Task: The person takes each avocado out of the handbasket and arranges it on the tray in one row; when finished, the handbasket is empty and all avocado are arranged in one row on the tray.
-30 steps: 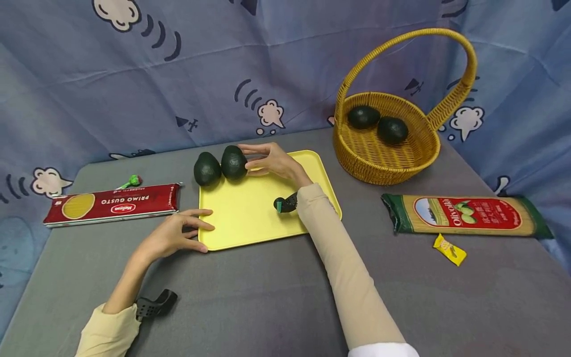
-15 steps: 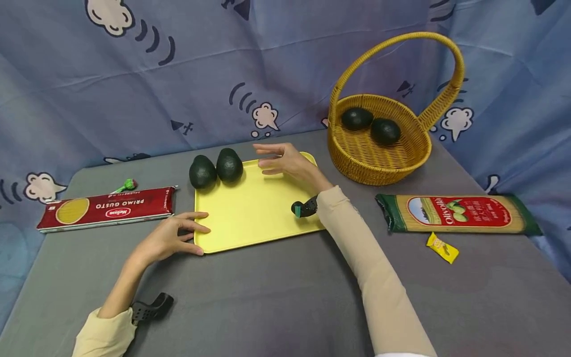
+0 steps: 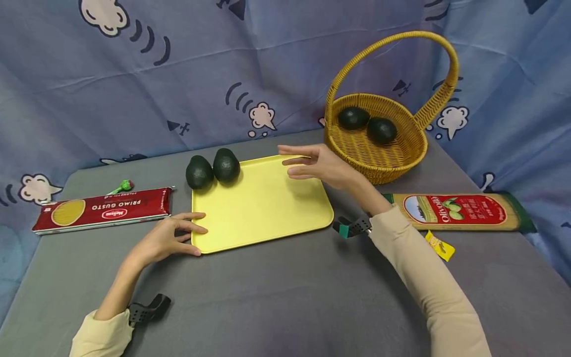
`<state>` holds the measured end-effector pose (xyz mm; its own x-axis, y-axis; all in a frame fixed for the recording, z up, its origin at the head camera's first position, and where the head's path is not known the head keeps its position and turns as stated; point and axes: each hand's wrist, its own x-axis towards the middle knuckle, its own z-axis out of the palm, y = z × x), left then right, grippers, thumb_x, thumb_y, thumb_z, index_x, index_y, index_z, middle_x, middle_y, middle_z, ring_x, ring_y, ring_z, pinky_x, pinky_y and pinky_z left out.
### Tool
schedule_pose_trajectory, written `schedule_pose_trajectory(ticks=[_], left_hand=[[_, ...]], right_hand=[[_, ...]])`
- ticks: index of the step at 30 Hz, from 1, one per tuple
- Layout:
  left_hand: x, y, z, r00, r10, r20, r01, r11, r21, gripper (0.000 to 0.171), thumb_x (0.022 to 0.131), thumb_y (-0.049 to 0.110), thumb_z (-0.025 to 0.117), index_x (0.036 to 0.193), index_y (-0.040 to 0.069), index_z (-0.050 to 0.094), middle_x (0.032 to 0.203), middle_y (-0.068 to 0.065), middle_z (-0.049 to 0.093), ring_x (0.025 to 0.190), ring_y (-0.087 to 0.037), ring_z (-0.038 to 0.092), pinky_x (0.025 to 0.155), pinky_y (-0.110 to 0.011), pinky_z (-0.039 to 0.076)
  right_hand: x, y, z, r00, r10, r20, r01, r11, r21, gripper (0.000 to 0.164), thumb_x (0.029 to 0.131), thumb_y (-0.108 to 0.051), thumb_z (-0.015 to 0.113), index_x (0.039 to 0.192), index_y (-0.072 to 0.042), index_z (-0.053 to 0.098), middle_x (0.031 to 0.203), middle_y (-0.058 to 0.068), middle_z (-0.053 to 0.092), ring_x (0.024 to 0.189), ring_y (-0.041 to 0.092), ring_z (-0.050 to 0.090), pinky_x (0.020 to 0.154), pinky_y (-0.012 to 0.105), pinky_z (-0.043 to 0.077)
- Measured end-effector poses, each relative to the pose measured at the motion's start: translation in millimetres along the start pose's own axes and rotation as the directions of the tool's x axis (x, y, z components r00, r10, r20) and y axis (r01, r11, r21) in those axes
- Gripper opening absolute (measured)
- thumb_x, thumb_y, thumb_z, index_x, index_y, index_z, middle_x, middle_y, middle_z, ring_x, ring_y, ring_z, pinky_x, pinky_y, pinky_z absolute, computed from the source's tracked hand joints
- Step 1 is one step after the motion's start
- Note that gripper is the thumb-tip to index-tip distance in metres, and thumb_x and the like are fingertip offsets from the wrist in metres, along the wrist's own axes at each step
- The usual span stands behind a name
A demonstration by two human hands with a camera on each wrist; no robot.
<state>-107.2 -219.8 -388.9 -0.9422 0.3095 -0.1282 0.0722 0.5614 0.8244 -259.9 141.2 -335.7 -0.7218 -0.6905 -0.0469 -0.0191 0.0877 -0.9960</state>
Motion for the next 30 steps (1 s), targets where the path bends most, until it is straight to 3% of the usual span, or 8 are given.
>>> schedule_pose_trajectory(ticks=[7, 15, 20, 24, 26, 30], left_hand=[[0.5, 2.1, -3.2, 1.0, 0.022, -0.003, -0.022, 1.0, 0.015, 0.039, 0.069, 0.003, 0.084, 0.104, -0.007, 0.071, 0.136, -0.024, 0.049, 0.127, -0.039, 0.045, 0.092, -0.04, 0.052], [-1.0, 1.0, -4.5, 1.0, 0.002, -0.004, -0.002, 1.0, -0.009, 0.039, 0.069, 0.002, 0.084, 0.105, -0.008, 0.07, 0.137, -0.025, 0.048, 0.127, -0.04, 0.044, 0.093, -0.041, 0.052], [-0.9, -0.2, -4.3, 1.0, 0.007, -0.005, -0.007, 1.0, -0.01, 0.039, 0.069, 0.002, 0.084, 0.104, -0.008, 0.071, 0.136, -0.025, 0.048, 0.126, -0.04, 0.045, 0.093, -0.041, 0.052], [-0.3, -1.5, -3.8, 1.0, 0.008, 0.0, -0.008, 1.0, -0.028, 0.039, 0.069, 0.001, 0.083, 0.104, -0.008, 0.07, 0.137, -0.025, 0.048, 0.126, -0.04, 0.046, 0.094, -0.041, 0.052], [0.0, -2.3, -3.5, 1.0, 0.008, 0.003, -0.008, 0.999, -0.043, 0.038, 0.069, 0.0, 0.083, 0.104, -0.008, 0.07, 0.137, -0.025, 0.047, 0.126, -0.04, 0.046, 0.095, -0.041, 0.051], [0.4, -3.8, -2.1, 1.0, 0.004, 0.007, -0.004, 0.997, -0.072, 0.038, 0.069, -0.001, 0.083, 0.105, -0.009, 0.07, 0.138, -0.025, 0.046, 0.126, -0.04, 0.045, 0.096, -0.042, 0.05]], right_hand=[[-43, -3, -37, 0.994, -0.103, -0.029, 0.1, 0.991, -0.09, 0.054, 0.092, 0.006, 0.057, 0.144, -0.001, 0.042, 0.144, 0.001, 0.047, 0.127, 0.018, 0.049, 0.092, 0.036, 0.053], [-70, -4, -82, 0.979, -0.165, -0.118, 0.165, 0.986, -0.006, 0.053, 0.093, 0.012, 0.051, 0.143, 0.002, 0.04, 0.139, 0.001, 0.051, 0.12, 0.014, 0.055, 0.09, 0.033, 0.053], [-78, -5, -117, 0.969, -0.108, -0.22, 0.135, 0.985, 0.108, 0.052, 0.093, 0.013, 0.05, 0.143, -0.004, 0.045, 0.133, -0.004, 0.057, 0.112, 0.011, 0.061, 0.085, 0.028, 0.056], [-80, -5, -146, 0.952, -0.004, -0.307, 0.066, 0.979, 0.191, 0.051, 0.092, 0.013, 0.051, 0.135, -0.012, 0.057, 0.123, -0.006, 0.063, 0.102, 0.011, 0.066, 0.079, 0.027, 0.058], [-79, -4, -158, 0.94, 0.033, -0.34, 0.038, 0.978, 0.203, 0.049, 0.09, 0.012, 0.055, 0.131, -0.014, 0.061, 0.117, -0.008, 0.066, 0.097, 0.011, 0.067, 0.076, 0.025, 0.059], [-75, -1, -180, 0.899, 0.112, -0.423, -0.068, 0.991, 0.117, 0.05, 0.088, 0.005, 0.064, 0.13, -0.021, 0.062, 0.106, -0.012, 0.067, 0.091, 0.004, 0.067, 0.073, 0.018, 0.058]])
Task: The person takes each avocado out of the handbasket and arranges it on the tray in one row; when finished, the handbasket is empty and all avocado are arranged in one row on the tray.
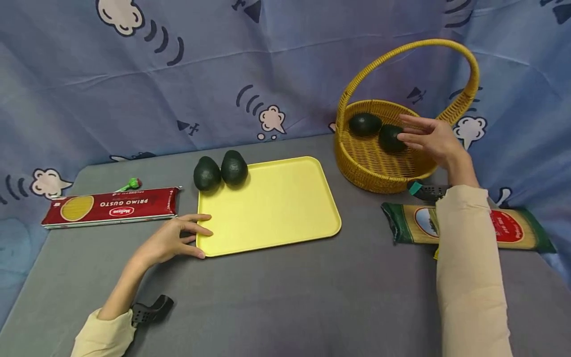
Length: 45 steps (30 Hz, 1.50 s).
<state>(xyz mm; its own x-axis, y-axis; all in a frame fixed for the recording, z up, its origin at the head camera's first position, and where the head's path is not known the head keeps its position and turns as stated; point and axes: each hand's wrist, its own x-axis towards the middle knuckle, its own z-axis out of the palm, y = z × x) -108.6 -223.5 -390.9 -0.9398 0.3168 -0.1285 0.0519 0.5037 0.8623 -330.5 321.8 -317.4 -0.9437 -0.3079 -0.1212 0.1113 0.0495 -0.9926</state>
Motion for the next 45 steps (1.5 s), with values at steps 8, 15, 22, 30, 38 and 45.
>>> schedule_pose_trajectory(ticks=[8, 15, 22, 30, 38, 45], left_hand=[[-2.3, -0.4, -0.8, 1.0, 0.008, 0.005, -0.008, 1.0, -0.004, 0.037, 0.07, 0.0, 0.082, 0.104, -0.008, 0.07, 0.138, -0.025, 0.046, 0.129, -0.04, 0.042, 0.096, -0.042, 0.051], [-0.7, -0.9, 0.6, 1.0, -0.003, 0.016, 0.003, 0.999, -0.034, 0.037, 0.069, -0.001, 0.082, 0.103, -0.008, 0.07, 0.138, -0.025, 0.046, 0.131, -0.04, 0.039, 0.097, -0.042, 0.05], [2.1, -1.1, -0.7, 1.0, 0.01, 0.002, -0.01, 1.0, -0.017, 0.037, 0.068, -0.002, 0.083, 0.102, -0.008, 0.071, 0.138, -0.024, 0.047, 0.129, -0.04, 0.042, 0.096, -0.041, 0.051], [1.5, -1.9, -3.3, 1.0, -0.014, -0.004, 0.014, 0.999, -0.033, 0.037, 0.069, -0.001, 0.083, 0.103, -0.008, 0.07, 0.139, -0.024, 0.046, 0.13, -0.04, 0.04, 0.097, -0.042, 0.05], [1.1, -2.2, -1.8, 1.0, -0.018, -0.011, 0.017, 0.999, -0.038, 0.037, 0.068, -0.001, 0.083, 0.103, -0.008, 0.07, 0.138, -0.024, 0.046, 0.13, -0.04, 0.04, 0.096, -0.04, 0.051], [1.1, -3.3, -2.6, 1.0, -0.001, -0.01, 0.001, 1.0, -0.015, 0.038, 0.068, -0.001, 0.083, 0.103, -0.008, 0.071, 0.138, -0.024, 0.047, 0.129, -0.04, 0.041, 0.096, -0.039, 0.051]], right_hand=[[15, 0, -18, 0.989, 0.117, -0.094, -0.134, 0.971, -0.198, 0.057, 0.088, -0.011, 0.069, 0.137, -0.034, 0.051, 0.099, -0.023, 0.062, 0.088, -0.008, 0.06, 0.072, 0.011, 0.054], [15, 6, -27, 0.978, 0.198, -0.073, -0.21, 0.946, -0.246, 0.065, 0.093, -0.016, 0.063, 0.146, -0.037, 0.033, 0.15, -0.019, 0.03, 0.088, -0.012, 0.057, 0.069, 0.014, 0.056], [22, 8, -25, 0.98, 0.192, -0.056, -0.195, 0.98, -0.049, 0.055, 0.093, -0.006, 0.062, 0.135, -0.038, 0.052, 0.159, -0.001, 0.008, 0.088, -0.003, 0.064, 0.069, 0.021, 0.059], [42, 16, -6, 0.934, 0.203, -0.293, -0.297, 0.898, -0.324, 0.069, 0.093, -0.024, 0.062, 0.152, -0.019, 0.027, 0.153, -0.011, 0.03, 0.109, 0.0, 0.053, 0.095, 0.019, 0.047], [45, 23, 8, 0.86, 0.316, -0.401, -0.39, 0.914, -0.114, 0.073, 0.088, -0.026, 0.067, 0.151, -0.029, 0.03, 0.145, -0.017, 0.041, 0.124, 0.011, 0.044, 0.099, 0.018, 0.044], [41, 25, 8, 0.883, 0.355, -0.309, -0.382, 0.923, -0.032, 0.081, 0.087, -0.032, 0.07, 0.152, -0.031, 0.023, 0.093, -0.023, 0.058, 0.087, 0.005, 0.05, 0.065, 0.014, 0.051]])
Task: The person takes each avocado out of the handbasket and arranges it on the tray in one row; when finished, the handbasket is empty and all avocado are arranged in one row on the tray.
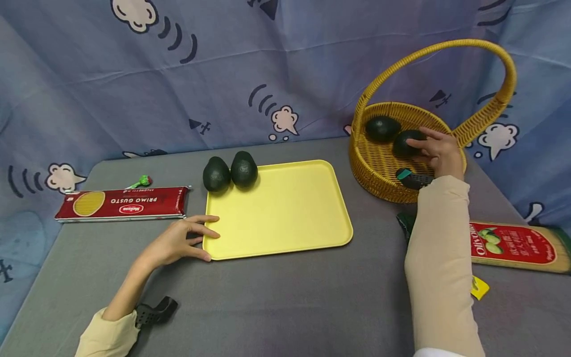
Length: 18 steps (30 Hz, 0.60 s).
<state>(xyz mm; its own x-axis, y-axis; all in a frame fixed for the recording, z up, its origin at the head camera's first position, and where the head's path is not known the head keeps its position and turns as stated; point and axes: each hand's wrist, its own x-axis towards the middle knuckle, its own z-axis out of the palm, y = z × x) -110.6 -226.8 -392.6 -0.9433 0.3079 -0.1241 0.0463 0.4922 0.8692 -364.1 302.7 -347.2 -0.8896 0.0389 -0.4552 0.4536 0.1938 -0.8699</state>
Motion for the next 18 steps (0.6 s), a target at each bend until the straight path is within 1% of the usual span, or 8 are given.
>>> schedule_pose_trajectory(ticks=[2, 3, 5, 7, 10, 13, 16, 18], left_hand=[[-0.4, -0.7, 0.1, 1.0, 0.008, 0.004, -0.008, 1.0, 0.003, 0.038, 0.068, -0.001, 0.083, 0.104, -0.008, 0.07, 0.138, -0.024, 0.047, 0.129, -0.04, 0.042, 0.096, -0.038, 0.051], [-0.6, -1.2, 0.2, 1.0, 0.011, 0.006, -0.011, 1.0, 0.002, 0.039, 0.068, -0.001, 0.083, 0.104, -0.008, 0.07, 0.138, -0.024, 0.047, 0.129, -0.04, 0.042, 0.096, -0.038, 0.051], [-0.4, -1.4, 0.9, 1.0, 0.014, 0.01, -0.014, 1.0, -0.007, 0.038, 0.069, 0.0, 0.083, 0.104, -0.008, 0.07, 0.138, -0.024, 0.047, 0.129, -0.04, 0.042, 0.096, -0.039, 0.051], [-0.5, -1.8, 1.6, 1.0, 0.012, 0.011, -0.011, 1.0, -0.018, 0.038, 0.069, 0.0, 0.082, 0.104, -0.008, 0.07, 0.138, -0.024, 0.047, 0.128, -0.04, 0.043, 0.097, -0.04, 0.05], [-0.5, -2.5, 2.5, 1.0, 0.0, 0.01, 0.0, 0.999, -0.041, 0.037, 0.069, -0.001, 0.082, 0.104, -0.008, 0.07, 0.138, -0.024, 0.046, 0.127, -0.04, 0.044, 0.097, -0.042, 0.049], [-0.9, -3.2, 3.2, 1.0, -0.008, 0.014, 0.008, 0.999, -0.047, 0.037, 0.069, -0.001, 0.082, 0.104, -0.008, 0.07, 0.139, -0.024, 0.046, 0.128, -0.041, 0.042, 0.098, -0.043, 0.049], [-0.8, -3.1, 2.4, 1.0, -0.002, 0.009, 0.002, 0.999, -0.038, 0.038, 0.069, -0.001, 0.083, 0.104, -0.008, 0.07, 0.139, -0.024, 0.046, 0.13, -0.04, 0.041, 0.097, -0.042, 0.049], [-0.7, -1.9, 0.4, 1.0, 0.004, 0.003, -0.004, 1.0, -0.03, 0.038, 0.069, -0.001, 0.083, 0.104, -0.009, 0.07, 0.138, -0.024, 0.046, 0.129, -0.041, 0.041, 0.097, -0.043, 0.05]], right_hand=[[1.0, -1.5, 2.2, 0.999, 0.041, 0.002, -0.041, 0.998, 0.038, 0.084, 0.084, -0.033, 0.074, 0.151, -0.036, 0.024, 0.1, -0.019, 0.059, 0.079, 0.002, 0.055, 0.067, 0.014, 0.053], [1.7, -2.1, 3.3, 0.998, 0.058, 0.017, -0.059, 0.996, 0.071, 0.085, 0.083, -0.031, 0.075, 0.15, -0.039, 0.023, 0.113, -0.014, 0.057, 0.076, 0.002, 0.058, 0.071, 0.015, 0.055], [0.8, -1.9, 3.6, 0.995, 0.094, 0.032, -0.098, 0.981, 0.168, 0.088, 0.081, -0.023, 0.077, 0.149, -0.041, 0.024, 0.115, -0.01, 0.055, 0.074, 0.005, 0.064, 0.076, 0.019, 0.057], [-0.2, -0.5, 3.6, 0.994, 0.099, 0.054, -0.109, 0.967, 0.231, 0.09, 0.08, -0.018, 0.077, 0.149, -0.041, 0.024, 0.11, -0.009, 0.06, 0.074, 0.01, 0.068, 0.077, 0.023, 0.058], [-3.0, 3.2, 2.2, 0.997, 0.05, 0.062, -0.06, 0.985, 0.159, 0.089, 0.082, -0.021, 0.076, 0.151, -0.036, 0.022, 0.083, -0.015, 0.062, 0.075, 0.008, 0.067, 0.07, 0.021, 0.059], [-4.8, 4.4, 0.5, 0.996, 0.026, 0.09, -0.035, 0.995, 0.09, 0.089, 0.084, -0.024, 0.075, 0.152, -0.034, 0.018, 0.078, -0.015, 0.064, 0.073, 0.008, 0.067, 0.066, 0.021, 0.059], [-4.6, 0.7, -1.0, 0.99, 0.039, 0.136, -0.059, 0.988, 0.145, 0.089, 0.085, -0.017, 0.073, 0.152, -0.035, 0.017, 0.078, -0.009, 0.067, 0.075, 0.013, 0.07, 0.07, 0.026, 0.06], [-5.6, -4.2, -0.8, 0.988, 0.048, 0.147, -0.068, 0.988, 0.136, 0.09, 0.085, -0.017, 0.073, 0.153, -0.035, 0.017, 0.078, -0.009, 0.067, 0.075, 0.014, 0.07, 0.071, 0.026, 0.06]])
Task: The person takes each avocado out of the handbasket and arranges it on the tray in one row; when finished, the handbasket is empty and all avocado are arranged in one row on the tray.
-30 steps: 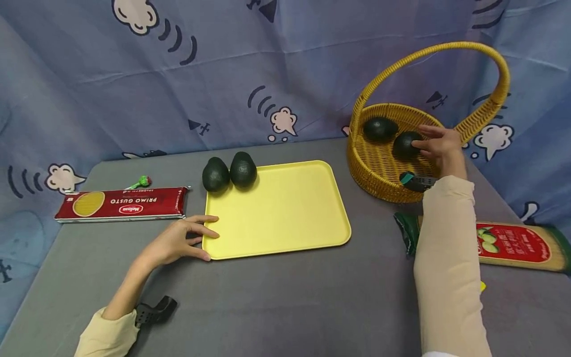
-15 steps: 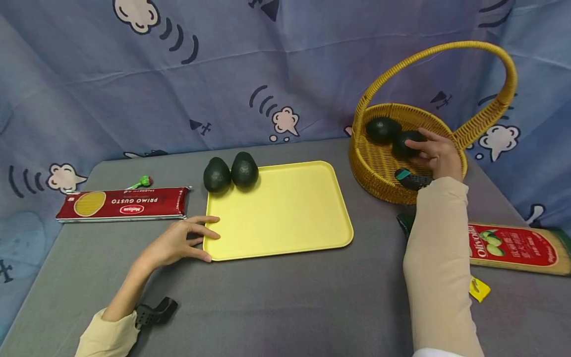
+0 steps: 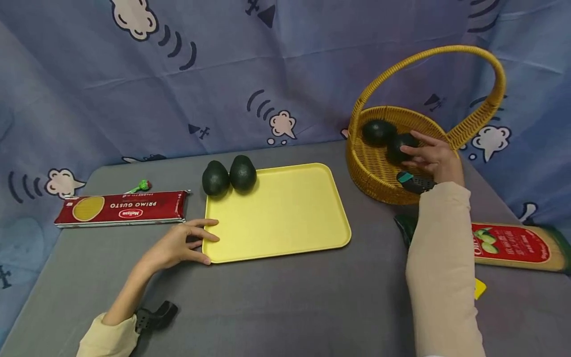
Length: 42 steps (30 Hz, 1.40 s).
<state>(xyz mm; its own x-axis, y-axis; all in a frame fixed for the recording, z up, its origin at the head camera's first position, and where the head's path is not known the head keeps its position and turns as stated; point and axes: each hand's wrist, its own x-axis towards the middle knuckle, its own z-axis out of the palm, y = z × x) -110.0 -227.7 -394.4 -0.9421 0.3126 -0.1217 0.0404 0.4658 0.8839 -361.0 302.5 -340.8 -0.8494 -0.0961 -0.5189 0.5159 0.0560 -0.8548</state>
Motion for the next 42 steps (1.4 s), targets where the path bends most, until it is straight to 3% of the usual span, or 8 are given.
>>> schedule_pose_trajectory(ticks=[7, 9, 12, 15, 21, 25, 32, 42], left_hand=[[-0.8, 3.2, -1.2, 1.0, 0.001, 0.003, -0.001, 1.0, 0.009, 0.037, 0.07, -0.002, 0.082, 0.104, -0.01, 0.07, 0.139, -0.025, 0.045, 0.129, -0.041, 0.041, 0.097, -0.044, 0.049], [-0.6, 3.2, -0.6, 1.0, -0.005, 0.006, 0.005, 1.0, 0.013, 0.037, 0.071, -0.001, 0.082, 0.105, -0.009, 0.07, 0.139, -0.025, 0.045, 0.129, -0.04, 0.041, 0.097, -0.044, 0.049], [0.1, 3.3, 0.7, 1.0, -0.013, 0.007, 0.013, 1.0, 0.024, 0.037, 0.07, -0.001, 0.082, 0.104, -0.009, 0.07, 0.139, -0.024, 0.045, 0.129, -0.04, 0.042, 0.096, -0.043, 0.05], [1.3, 4.0, 1.4, 1.0, -0.013, 0.008, 0.012, 1.0, 0.027, 0.037, 0.07, -0.001, 0.082, 0.104, -0.009, 0.07, 0.139, -0.024, 0.046, 0.129, -0.04, 0.041, 0.096, -0.043, 0.05], [2.3, 4.5, 2.9, 1.0, -0.006, 0.009, 0.006, 0.999, 0.044, 0.038, 0.069, -0.002, 0.082, 0.104, -0.009, 0.07, 0.138, -0.024, 0.046, 0.128, -0.04, 0.043, 0.096, -0.041, 0.051], [0.8, 5.1, 2.0, 1.0, 0.006, 0.008, -0.006, 0.997, 0.074, 0.039, 0.069, -0.001, 0.083, 0.104, -0.008, 0.07, 0.138, -0.024, 0.047, 0.126, -0.039, 0.046, 0.095, -0.039, 0.052], [-2.7, 6.8, -1.0, 1.0, -0.012, 0.004, 0.011, 0.997, 0.074, 0.038, 0.07, -0.001, 0.082, 0.105, -0.009, 0.07, 0.139, -0.024, 0.046, 0.128, -0.04, 0.043, 0.095, -0.041, 0.051], [-2.2, 8.0, 0.7, 1.0, -0.014, 0.011, 0.013, 0.999, 0.05, 0.038, 0.069, 0.0, 0.083, 0.105, -0.008, 0.07, 0.139, -0.024, 0.046, 0.129, -0.04, 0.042, 0.095, -0.04, 0.051]], right_hand=[[-11, -4, 0, 0.994, -0.105, 0.032, 0.109, 0.981, -0.16, 0.087, 0.085, -0.018, 0.073, 0.153, -0.028, 0.021, 0.085, -0.013, 0.07, 0.075, 0.012, 0.071, 0.051, 0.021, 0.055], [-14, -4, 1, 0.988, -0.15, 0.039, 0.156, 0.951, -0.266, 0.084, 0.086, -0.022, 0.072, 0.153, -0.03, 0.022, 0.114, -0.005, 0.067, 0.075, 0.008, 0.07, 0.039, 0.021, 0.045], [-23, -3, 1, 0.978, -0.201, 0.058, 0.207, 0.891, -0.404, 0.078, 0.088, -0.031, 0.068, 0.152, -0.037, 0.023, 0.154, 0.014, 0.027, 0.074, 0.002, 0.068, 0.031, 0.027, 0.033], [-35, -1, 5, 0.963, -0.252, 0.094, 0.267, 0.852, -0.45, 0.073, 0.092, -0.032, 0.064, 0.151, -0.041, 0.022, 0.156, 0.026, -0.002, 0.067, -0.003, 0.065, 0.029, 0.028, 0.032], [-59, 8, 20, 0.927, -0.348, 0.138, 0.366, 0.92, -0.138, 0.068, 0.09, -0.005, 0.066, 0.147, -0.031, 0.04, 0.159, 0.016, -0.003, 0.074, 0.002, 0.067, 0.055, 0.017, 0.057], [-73, 14, 34, 0.878, -0.433, 0.204, 0.437, 0.899, 0.03, 0.067, 0.088, 0.009, 0.062, 0.144, -0.023, 0.045, 0.16, 0.011, -0.004, 0.095, 0.007, 0.066, 0.073, 0.022, 0.059], [-96, 22, 74, 0.816, -0.504, 0.284, 0.537, 0.842, -0.049, 0.068, 0.087, 0.011, 0.062, 0.145, -0.02, 0.044, 0.16, 0.009, 0.005, 0.145, 0.035, 0.002, 0.077, 0.019, 0.057], [-72, 41, 136, 0.67, -0.548, 0.501, 0.621, 0.783, 0.027, 0.062, 0.085, 0.012, 0.064, 0.141, -0.011, 0.049, 0.15, 0.007, 0.039, 0.134, 0.024, 0.041, 0.089, 0.027, 0.055]])
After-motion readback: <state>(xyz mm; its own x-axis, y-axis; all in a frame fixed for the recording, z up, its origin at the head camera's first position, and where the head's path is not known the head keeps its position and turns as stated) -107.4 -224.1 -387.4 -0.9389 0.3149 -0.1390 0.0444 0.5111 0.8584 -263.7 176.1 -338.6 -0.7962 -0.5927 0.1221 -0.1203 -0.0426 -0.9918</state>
